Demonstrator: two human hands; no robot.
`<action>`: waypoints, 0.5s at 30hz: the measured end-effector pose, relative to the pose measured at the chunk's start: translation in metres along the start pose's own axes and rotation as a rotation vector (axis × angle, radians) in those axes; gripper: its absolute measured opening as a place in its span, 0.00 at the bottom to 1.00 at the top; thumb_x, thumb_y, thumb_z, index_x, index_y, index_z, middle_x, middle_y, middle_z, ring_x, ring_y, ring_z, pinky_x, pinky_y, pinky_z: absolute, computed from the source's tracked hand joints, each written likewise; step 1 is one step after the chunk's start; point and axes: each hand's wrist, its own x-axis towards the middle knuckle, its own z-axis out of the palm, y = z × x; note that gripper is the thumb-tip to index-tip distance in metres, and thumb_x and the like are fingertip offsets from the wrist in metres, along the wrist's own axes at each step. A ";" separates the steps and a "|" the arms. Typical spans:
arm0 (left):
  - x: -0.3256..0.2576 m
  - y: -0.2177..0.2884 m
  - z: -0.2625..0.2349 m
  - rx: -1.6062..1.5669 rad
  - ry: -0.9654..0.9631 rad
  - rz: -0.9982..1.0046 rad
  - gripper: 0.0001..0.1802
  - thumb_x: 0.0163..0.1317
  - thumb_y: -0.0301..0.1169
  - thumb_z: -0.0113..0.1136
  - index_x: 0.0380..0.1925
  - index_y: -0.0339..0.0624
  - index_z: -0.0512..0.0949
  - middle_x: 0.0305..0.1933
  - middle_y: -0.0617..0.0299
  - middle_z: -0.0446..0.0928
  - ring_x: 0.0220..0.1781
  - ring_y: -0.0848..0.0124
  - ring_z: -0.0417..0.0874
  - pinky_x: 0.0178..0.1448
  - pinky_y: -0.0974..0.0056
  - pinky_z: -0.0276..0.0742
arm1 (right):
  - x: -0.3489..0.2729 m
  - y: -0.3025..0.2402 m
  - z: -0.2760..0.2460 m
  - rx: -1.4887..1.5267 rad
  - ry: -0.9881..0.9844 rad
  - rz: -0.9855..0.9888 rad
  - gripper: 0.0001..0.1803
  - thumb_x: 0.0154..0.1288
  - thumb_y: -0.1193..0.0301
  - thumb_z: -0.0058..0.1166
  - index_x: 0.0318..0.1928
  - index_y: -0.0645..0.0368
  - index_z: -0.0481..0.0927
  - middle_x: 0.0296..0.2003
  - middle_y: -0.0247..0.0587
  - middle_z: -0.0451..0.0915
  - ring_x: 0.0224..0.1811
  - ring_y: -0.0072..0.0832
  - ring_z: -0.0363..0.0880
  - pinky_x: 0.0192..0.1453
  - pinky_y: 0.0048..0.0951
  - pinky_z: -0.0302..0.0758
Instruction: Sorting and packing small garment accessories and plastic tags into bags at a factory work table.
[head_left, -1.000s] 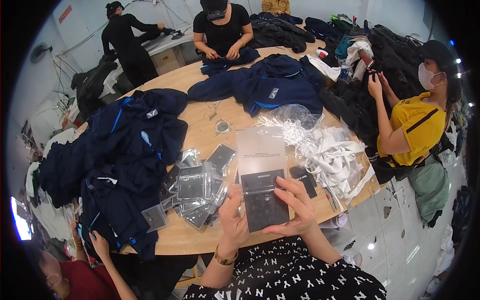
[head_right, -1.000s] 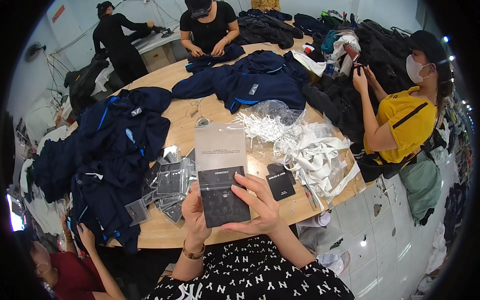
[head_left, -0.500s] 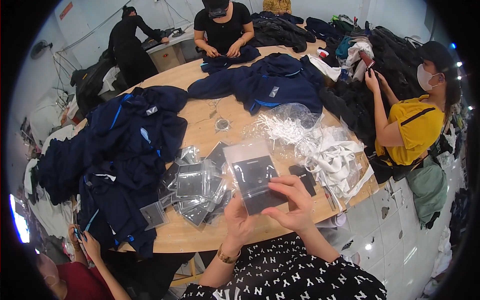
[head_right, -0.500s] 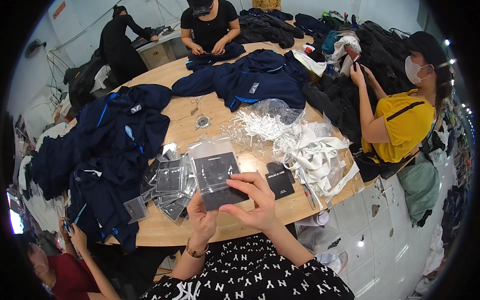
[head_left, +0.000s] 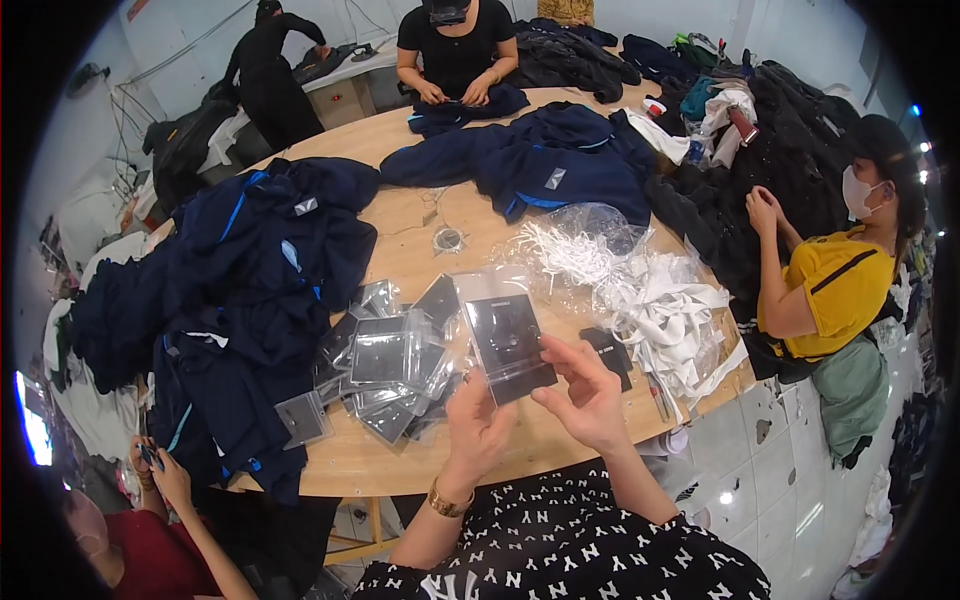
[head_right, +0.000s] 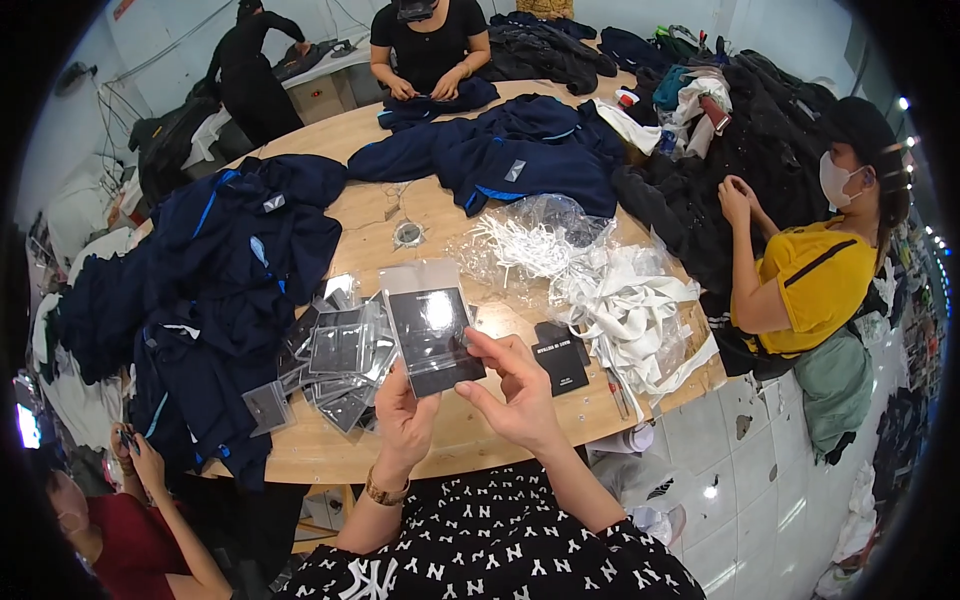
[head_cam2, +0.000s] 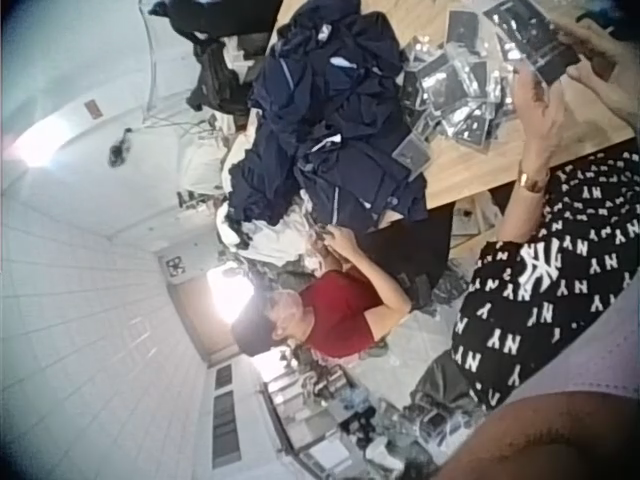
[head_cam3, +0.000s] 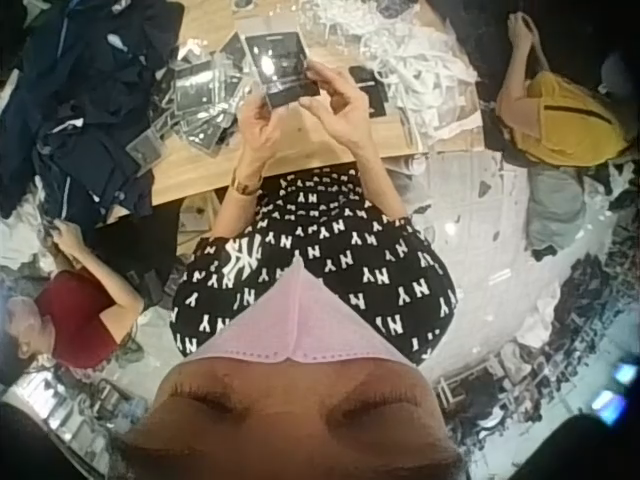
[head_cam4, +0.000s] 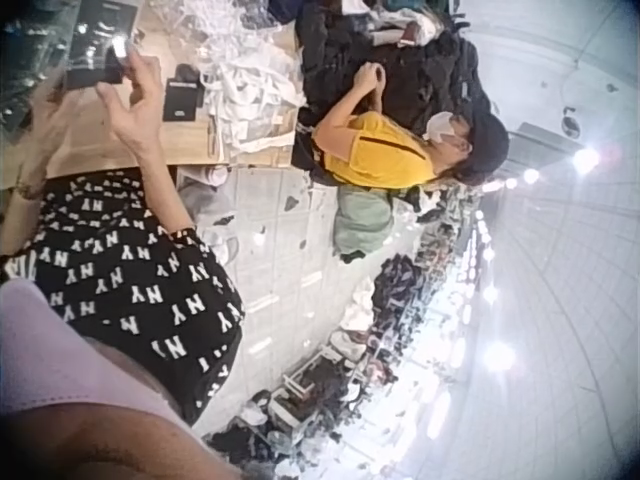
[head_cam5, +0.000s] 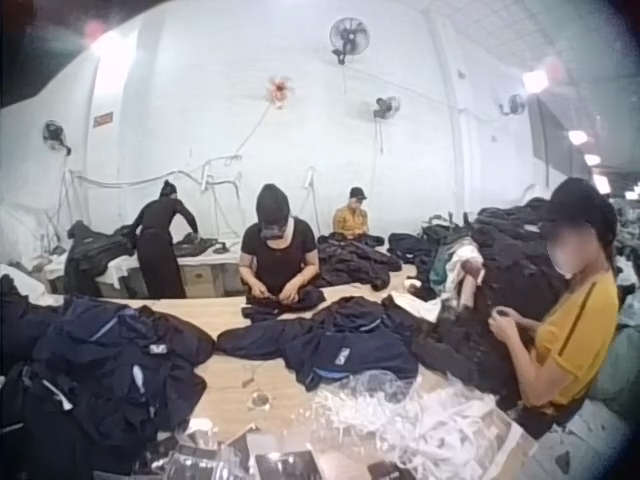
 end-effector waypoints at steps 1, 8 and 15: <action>-0.001 -0.002 -0.001 0.000 0.005 -0.002 0.16 0.50 0.16 0.49 0.42 0.31 0.73 0.38 0.61 0.73 0.40 0.76 0.72 0.44 0.71 0.68 | 0.000 0.002 0.001 -0.015 0.016 -0.007 0.26 0.48 0.85 0.56 0.52 0.68 0.70 0.39 0.37 0.69 0.44 0.22 0.67 0.48 0.20 0.65; -0.012 -0.016 -0.001 -0.074 0.035 -0.148 0.14 0.54 0.17 0.49 0.42 0.33 0.73 0.37 0.60 0.73 0.39 0.76 0.71 0.43 0.71 0.68 | 0.002 0.011 0.002 -0.055 -0.007 0.087 0.21 0.50 0.85 0.55 0.48 0.65 0.75 0.36 0.34 0.70 0.39 0.18 0.67 0.43 0.17 0.65; -0.009 -0.016 -0.014 0.140 -0.018 -0.168 0.15 0.56 0.19 0.49 0.44 0.35 0.73 0.39 0.59 0.73 0.38 0.75 0.73 0.43 0.71 0.69 | 0.012 0.028 0.007 0.048 -0.061 0.253 0.21 0.51 0.84 0.56 0.48 0.65 0.74 0.37 0.32 0.71 0.38 0.18 0.68 0.46 0.18 0.66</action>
